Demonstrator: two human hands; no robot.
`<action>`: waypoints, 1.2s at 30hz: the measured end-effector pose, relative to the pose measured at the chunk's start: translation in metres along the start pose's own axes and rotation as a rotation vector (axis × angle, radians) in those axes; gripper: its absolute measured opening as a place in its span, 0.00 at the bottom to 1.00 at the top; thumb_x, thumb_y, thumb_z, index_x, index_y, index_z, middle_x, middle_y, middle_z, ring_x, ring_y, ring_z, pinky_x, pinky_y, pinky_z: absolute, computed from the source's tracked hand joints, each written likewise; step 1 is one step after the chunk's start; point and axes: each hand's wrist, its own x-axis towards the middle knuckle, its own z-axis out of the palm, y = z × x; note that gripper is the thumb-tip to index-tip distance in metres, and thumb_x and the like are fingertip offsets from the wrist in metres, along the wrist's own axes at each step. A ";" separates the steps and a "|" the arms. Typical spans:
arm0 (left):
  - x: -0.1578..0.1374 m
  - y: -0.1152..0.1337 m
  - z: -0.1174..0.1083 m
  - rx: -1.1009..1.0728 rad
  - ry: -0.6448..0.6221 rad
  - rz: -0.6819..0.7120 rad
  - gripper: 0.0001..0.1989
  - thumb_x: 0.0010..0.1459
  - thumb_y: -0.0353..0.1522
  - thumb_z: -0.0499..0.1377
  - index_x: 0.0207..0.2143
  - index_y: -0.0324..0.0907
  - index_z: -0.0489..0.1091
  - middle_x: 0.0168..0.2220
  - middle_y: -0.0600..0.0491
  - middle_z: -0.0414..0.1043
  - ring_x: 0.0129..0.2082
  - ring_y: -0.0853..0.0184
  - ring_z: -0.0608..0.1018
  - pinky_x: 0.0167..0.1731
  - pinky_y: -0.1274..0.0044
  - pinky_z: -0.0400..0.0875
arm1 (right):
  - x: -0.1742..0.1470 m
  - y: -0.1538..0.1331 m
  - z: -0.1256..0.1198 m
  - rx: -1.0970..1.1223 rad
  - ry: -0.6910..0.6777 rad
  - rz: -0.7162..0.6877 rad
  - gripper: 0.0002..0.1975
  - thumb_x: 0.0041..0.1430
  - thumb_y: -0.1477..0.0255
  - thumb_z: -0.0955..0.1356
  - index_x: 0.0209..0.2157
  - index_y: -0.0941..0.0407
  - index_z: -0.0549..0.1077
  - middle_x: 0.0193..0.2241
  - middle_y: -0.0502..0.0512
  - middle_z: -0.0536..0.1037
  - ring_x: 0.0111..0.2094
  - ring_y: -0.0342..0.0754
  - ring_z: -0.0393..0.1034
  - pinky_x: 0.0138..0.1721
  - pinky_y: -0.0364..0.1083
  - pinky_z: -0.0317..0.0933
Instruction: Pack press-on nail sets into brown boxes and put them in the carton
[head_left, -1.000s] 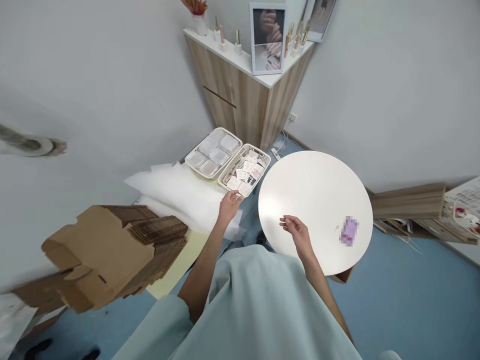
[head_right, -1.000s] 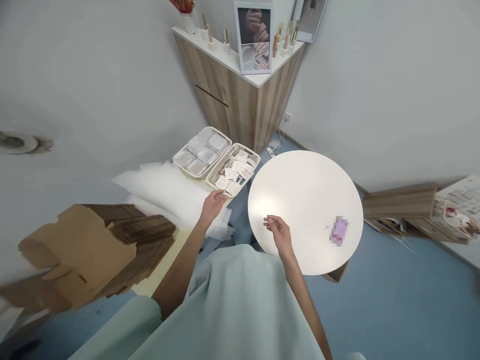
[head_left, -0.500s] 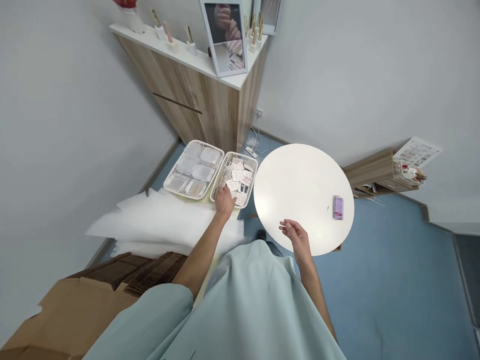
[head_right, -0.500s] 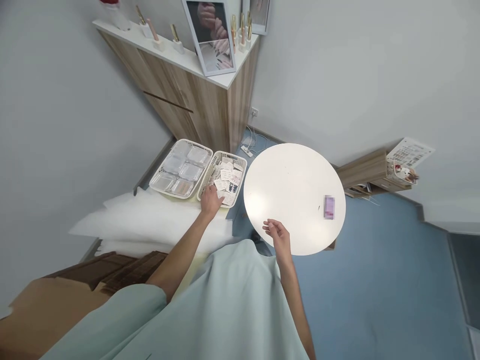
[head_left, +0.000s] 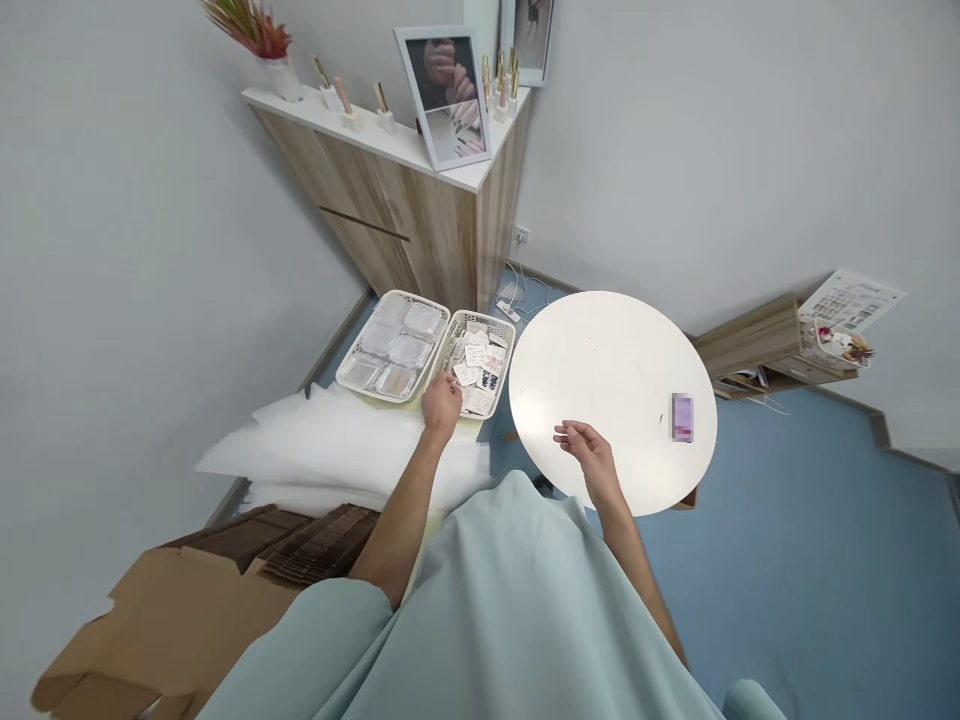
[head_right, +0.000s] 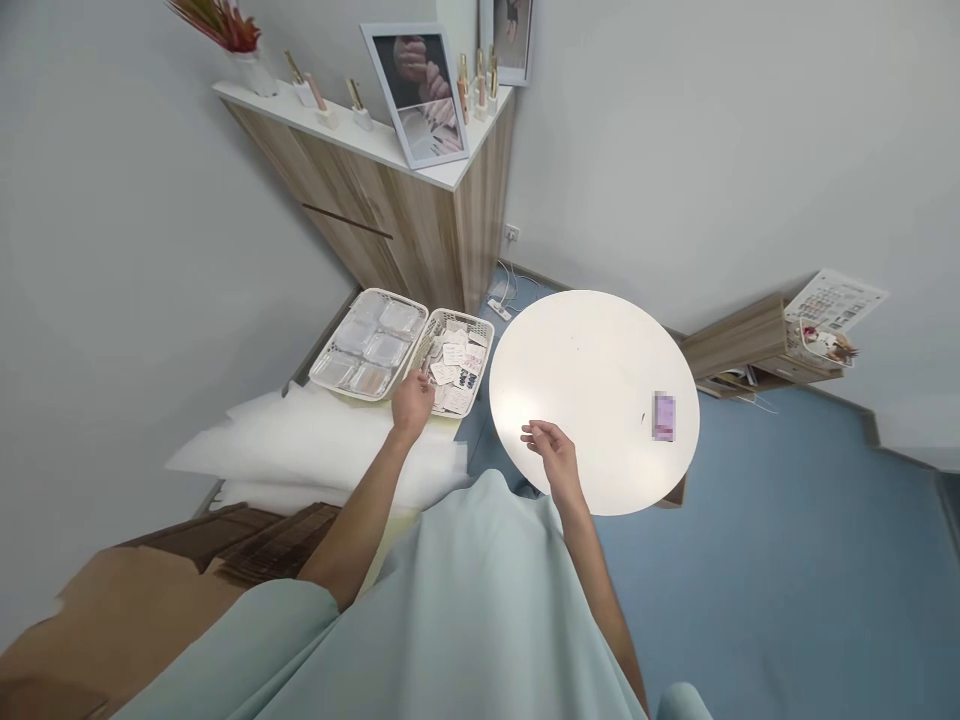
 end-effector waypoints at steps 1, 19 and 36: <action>-0.004 0.005 -0.003 -0.078 0.009 -0.012 0.06 0.62 0.29 0.61 0.43 0.43 0.71 0.43 0.43 0.81 0.45 0.54 0.83 0.53 0.64 0.74 | 0.004 -0.003 -0.002 -0.002 -0.023 -0.008 0.22 0.62 0.49 0.75 0.48 0.51 0.82 0.51 0.61 0.85 0.51 0.58 0.81 0.60 0.61 0.70; -0.151 0.154 0.043 -0.965 -0.379 -0.147 0.26 0.48 0.47 0.77 0.41 0.45 0.73 0.43 0.50 0.81 0.48 0.57 0.83 0.51 0.66 0.80 | 0.039 -0.015 -0.074 0.012 -0.119 -0.059 0.22 0.55 0.47 0.78 0.35 0.52 0.81 0.35 0.54 0.84 0.38 0.53 0.81 0.47 0.52 0.74; -0.170 0.199 0.050 -0.816 -0.700 0.216 0.51 0.48 0.46 0.79 0.72 0.52 0.65 0.72 0.41 0.67 0.71 0.45 0.70 0.65 0.58 0.73 | 0.024 -0.017 -0.111 0.258 -0.183 0.139 0.27 0.53 0.42 0.78 0.28 0.53 0.76 0.27 0.51 0.79 0.24 0.43 0.67 0.28 0.45 0.65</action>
